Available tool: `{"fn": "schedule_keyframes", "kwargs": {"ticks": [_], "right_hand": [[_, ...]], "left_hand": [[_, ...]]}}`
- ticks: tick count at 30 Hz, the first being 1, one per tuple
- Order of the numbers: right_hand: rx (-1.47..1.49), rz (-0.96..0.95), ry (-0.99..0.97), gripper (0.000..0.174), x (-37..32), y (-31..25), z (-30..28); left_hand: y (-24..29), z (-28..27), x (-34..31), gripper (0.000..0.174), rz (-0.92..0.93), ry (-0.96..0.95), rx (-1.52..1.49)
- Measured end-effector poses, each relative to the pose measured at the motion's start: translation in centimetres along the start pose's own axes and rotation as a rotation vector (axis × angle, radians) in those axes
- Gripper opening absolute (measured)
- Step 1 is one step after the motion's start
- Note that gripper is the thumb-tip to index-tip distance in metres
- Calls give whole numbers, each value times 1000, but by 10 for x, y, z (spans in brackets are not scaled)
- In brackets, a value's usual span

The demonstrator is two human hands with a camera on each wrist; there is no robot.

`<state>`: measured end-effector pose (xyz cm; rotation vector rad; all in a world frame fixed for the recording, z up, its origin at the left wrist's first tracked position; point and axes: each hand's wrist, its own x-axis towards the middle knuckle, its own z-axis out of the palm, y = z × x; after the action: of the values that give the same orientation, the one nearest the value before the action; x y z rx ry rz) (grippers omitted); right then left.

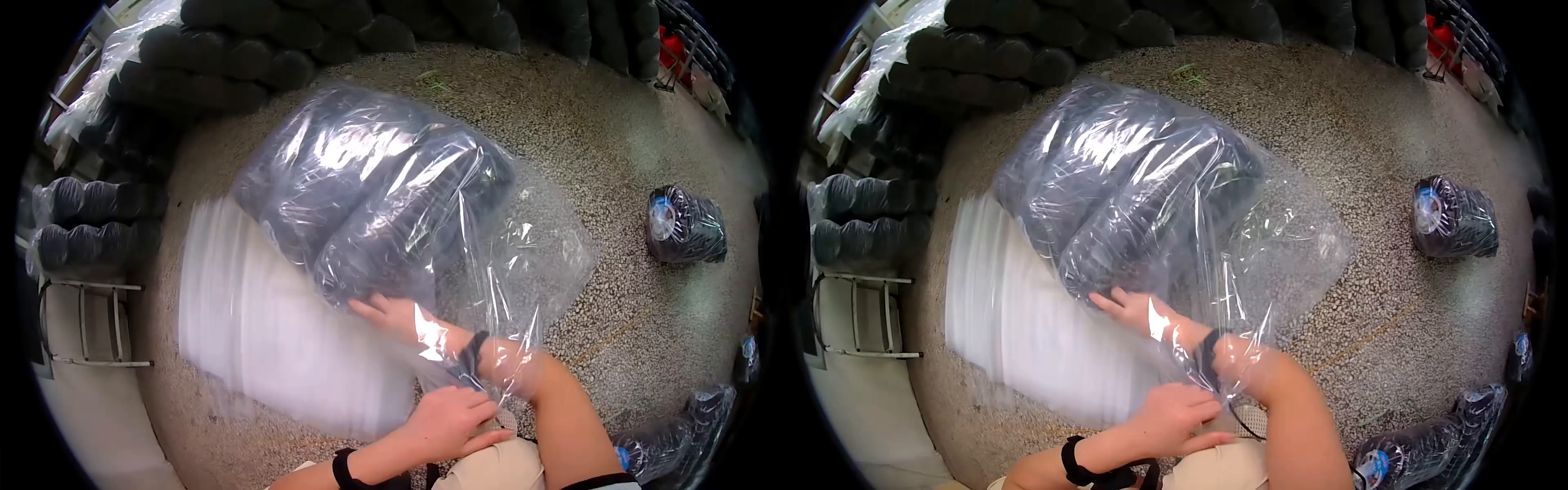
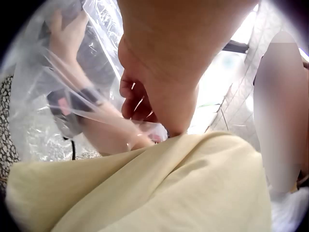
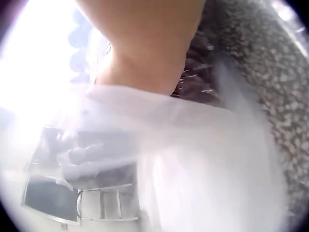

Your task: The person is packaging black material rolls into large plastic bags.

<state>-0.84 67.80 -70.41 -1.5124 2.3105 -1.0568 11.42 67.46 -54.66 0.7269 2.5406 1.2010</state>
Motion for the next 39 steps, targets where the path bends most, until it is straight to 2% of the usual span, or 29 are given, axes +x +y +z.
{"fn": "schedule_keyframes", "kwargs": {"ticks": [2, 3, 5, 7, 9, 10, 11, 12, 13, 15, 16, 17, 18, 19, 20, 22, 23, 24, 25, 26, 27, 29, 30, 33, 35, 37, 38, 39], "right_hand": [[137, -48, -7, 59, -46, 16, 13], [350, -56, 145, 58, -83, 20, 16], [425, 65, 259, 54, -157, 30, 1], [95, 321, 191, 50, -240, 50, -33], [-242, 508, 211, 46, -319, 78, -88], [-369, 573, 256, 44, -344, 96, -127], [-618, 740, 314, 46, -354, 109, -171], [-877, 706, 489, 43, -365, 133, -212], [-894, 779, 621, 51, -368, 150, -259], [-1334, 1000, 633, 73, -372, 178, -329], [-1425, 1125, 642, 79, -380, 195, -355], [-1459, 1265, 618, 70, -389, 206, -375], [-933, 1735, 540, 55, -381, 203, -394], [-977, 1674, 540, 41, -411, 225, -393], [-958, 1723, 390, 35, -429, 233, -394], [-949, 1632, 393, 29, -447, 221, -375], [-946, 1555, 389, 28, -466, 211, -363], [-904, 1555, 409, 27, -488, 197, -347], [-840, 1451, 483, 27, -509, 177, -330], [-741, 1355, 557, 26, -526, 154, -311], [-673, 1309, 592, 24, -533, 126, -291], [-539, 1357, 539, 23, -505, 62, -257], [-446, 1354, 532, 20, -468, 28, -246], [-244, 1170, 402, 14, -351, -48, -226], [94, 1068, 178, 13, -285, -78, -233], [-11, 585, 286, 43, -244, -76, -228], [-131, 671, 106, 69, -253, -69, -225], [-398, 669, 126, 63, -264, -58, -209]], "left_hand": [[0, -10, 17, 25, -169, -52, -61], [-8, -9, 32, 33, -116, 116, 14], [-34, 12, 73, 56, 15, 445, 114], [-86, 77, 87, 87, -325, 188, 112], [-122, 142, 66, 90, -641, -39, -72], [-137, 165, 48, 86, -625, -8, 87], [-151, 177, 30, 83, -618, 23, 253], [-162, 182, 18, 76, -593, 167, 196], [-172, 181, 8, 69, -573, 314, 143], [-185, 173, -2, 54, -596, 308, 242], [-191, 166, -5, 46, -612, 317, 301], [-198, 160, -9, 39, -645, 266, 284], [-208, 155, -11, 33, -683, 223, 266], [-214, 150, -11, 26, -716, 185, 243], [-214, 145, -9, 24, -709, 189, 184], [-207, 146, -2, 22, -678, 172, 43], [-198, 147, 4, 21, -712, 168, -63], [-185, 145, 10, 21, -743, 160, -166], [-175, 143, 12, 21, -775, 153, -269], [-169, 145, 13, 17, -683, 184, -315], [-162, 144, 16, 18, -677, 205, -476], [-142, 138, 25, 21, -651, 241, -794], [-131, 130, 30, 23, -639, 223, -820], [-97, 113, 45, 24, -555, 264, -998], [-76, 106, 46, 21, -411, 321, -818], [-51, 88, 46, 21, -254, 382, -684], [-49, 82, 41, 24, -177, 466, -482], [-47, 76, 36, 25, -94, 462, -392]]}}
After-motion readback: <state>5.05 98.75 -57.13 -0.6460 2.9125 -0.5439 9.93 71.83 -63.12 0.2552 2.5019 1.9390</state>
